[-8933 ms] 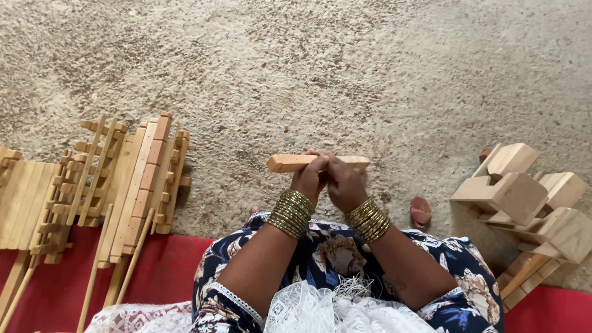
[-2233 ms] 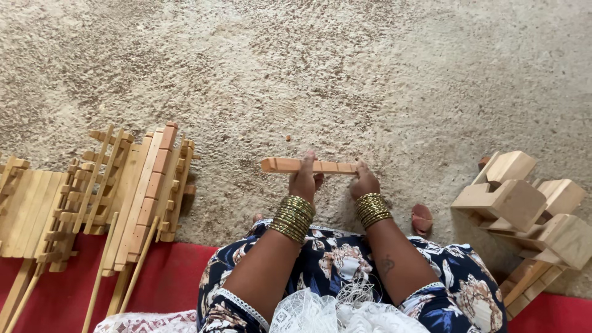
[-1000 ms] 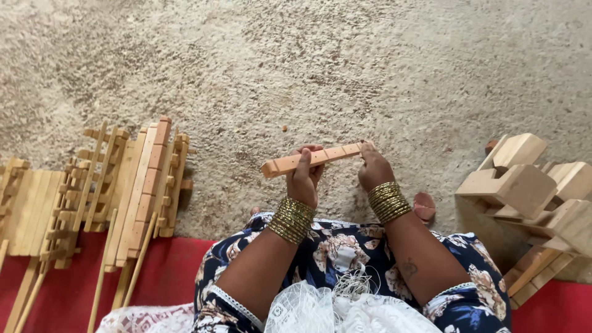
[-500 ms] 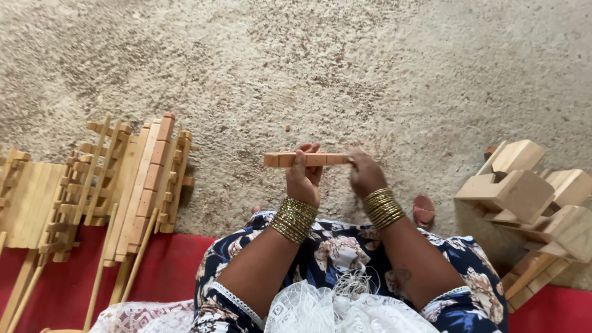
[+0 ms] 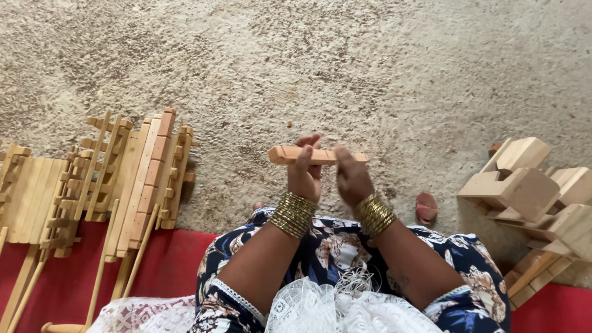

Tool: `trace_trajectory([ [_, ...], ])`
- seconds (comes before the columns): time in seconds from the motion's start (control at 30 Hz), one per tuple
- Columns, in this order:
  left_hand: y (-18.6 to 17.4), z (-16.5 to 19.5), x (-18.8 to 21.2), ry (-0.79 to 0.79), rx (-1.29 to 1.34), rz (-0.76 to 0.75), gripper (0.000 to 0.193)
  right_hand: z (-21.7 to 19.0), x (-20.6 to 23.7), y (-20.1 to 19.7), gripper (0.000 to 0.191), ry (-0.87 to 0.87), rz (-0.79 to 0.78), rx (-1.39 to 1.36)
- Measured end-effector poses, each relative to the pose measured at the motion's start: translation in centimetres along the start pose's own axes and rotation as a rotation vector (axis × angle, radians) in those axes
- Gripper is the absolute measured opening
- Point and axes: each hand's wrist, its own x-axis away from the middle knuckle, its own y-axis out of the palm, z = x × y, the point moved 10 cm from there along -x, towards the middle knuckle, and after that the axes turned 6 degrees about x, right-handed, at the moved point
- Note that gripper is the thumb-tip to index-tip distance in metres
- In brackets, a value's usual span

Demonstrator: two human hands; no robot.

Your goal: The person sits on a red mat and assembles small wooden pieces into a long stick-like object. They repeatedly pick up pieces, align them, and press them together to form a continuous rod, then place the assembled piece aside and continue with more pieces.

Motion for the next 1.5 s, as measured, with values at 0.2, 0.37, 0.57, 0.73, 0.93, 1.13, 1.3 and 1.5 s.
trace_trajectory([
  [0.2,0.3,8.6,-0.9,0.376,-0.228,0.175,0.031,11.1,2.2,2.6,0.044,0.780,-0.367,0.033],
  [0.37,0.6,11.3,-0.3,0.434,-0.188,0.182,0.025,4.1,-0.2,1.2,0.033,0.305,-0.035,0.048],
  [0.57,2.1,8.9,0.9,0.307,-0.180,0.075,0.020,-4.6,0.0,-0.2,0.040,-0.075,0.112,-0.177],
  [0.73,1.8,9.7,0.5,0.331,-0.057,0.076,0.016,2.6,-0.2,2.5,0.039,0.208,-0.138,-0.051],
  [0.93,-1.1,10.3,0.5,0.282,-0.225,0.408,0.022,7.7,0.5,3.6,0.042,0.419,-0.204,0.098],
  [1.13,-1.9,9.3,0.8,0.264,-0.020,0.457,0.029,-2.8,0.4,2.0,0.045,-0.069,0.022,-0.044],
  [1.3,-3.3,7.7,1.2,0.250,0.208,0.554,0.030,-2.3,0.4,3.1,0.049,0.051,-0.145,0.048],
  [1.5,-2.7,8.6,0.6,0.315,0.205,0.511,0.025,1.2,0.4,3.7,0.044,0.077,-0.198,0.211],
])
